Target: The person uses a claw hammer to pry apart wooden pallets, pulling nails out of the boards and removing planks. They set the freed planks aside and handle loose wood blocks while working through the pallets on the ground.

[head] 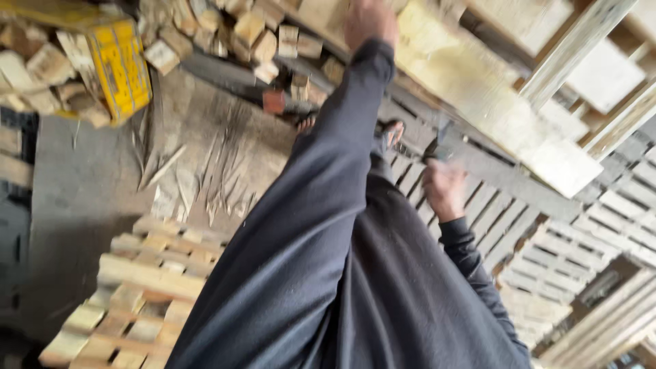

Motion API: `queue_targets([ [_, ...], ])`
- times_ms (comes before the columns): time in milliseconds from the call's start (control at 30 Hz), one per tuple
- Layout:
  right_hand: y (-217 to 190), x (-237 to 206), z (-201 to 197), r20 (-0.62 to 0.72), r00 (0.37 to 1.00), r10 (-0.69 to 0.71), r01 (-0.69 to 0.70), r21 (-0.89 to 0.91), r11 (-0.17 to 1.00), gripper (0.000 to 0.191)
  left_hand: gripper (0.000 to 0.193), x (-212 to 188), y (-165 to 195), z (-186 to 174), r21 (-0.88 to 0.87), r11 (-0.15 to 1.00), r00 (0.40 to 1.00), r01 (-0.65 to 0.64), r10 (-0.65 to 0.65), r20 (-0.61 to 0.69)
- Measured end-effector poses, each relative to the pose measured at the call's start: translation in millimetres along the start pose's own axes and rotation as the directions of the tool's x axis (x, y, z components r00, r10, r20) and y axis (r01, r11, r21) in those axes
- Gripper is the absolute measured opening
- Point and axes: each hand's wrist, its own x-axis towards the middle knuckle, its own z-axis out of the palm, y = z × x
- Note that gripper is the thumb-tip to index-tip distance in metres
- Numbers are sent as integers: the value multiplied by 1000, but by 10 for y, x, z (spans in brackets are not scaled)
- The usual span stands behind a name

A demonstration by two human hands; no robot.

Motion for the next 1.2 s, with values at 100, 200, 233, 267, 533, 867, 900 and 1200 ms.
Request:
queue_targets([
  [100,285,85,-6,53,990,131,-141,309,941,22,33,0,68,-36,-128,978,986,165,-168,-19],
  [200,77,-33,-789,-33,990,-140,142,346,927,28,32,2,153,-68,-66,977,977,202,-197,81],
  [233,-80,-58,-1000,-217,879,-425,475,315,822,30,31,4,164,-74,-111,980,986,167,-165,29],
  [267,-238,-75,-1215,-406,712,-573,688,240,685,32,30,-2,153,-73,-143,982,991,126,-132,-28],
  [533,-104,137,-61,40,978,206,-201,-91,975,47,42,-140,-45,50,-341,939,974,-49,-30,-224],
  [867,363,-26,13,-136,983,-126,181,570,802,43,34,-136,-22,-42,-313,950,980,-1,-61,-188],
  [900,411,35,99,-54,998,-20,44,488,872,42,34,-121,-48,-35,-314,949,985,14,-67,-159],
  [1200,431,77,83,128,953,275,-303,337,891,52,37,-74,-11,-170,-204,977,997,-62,52,-57],
])
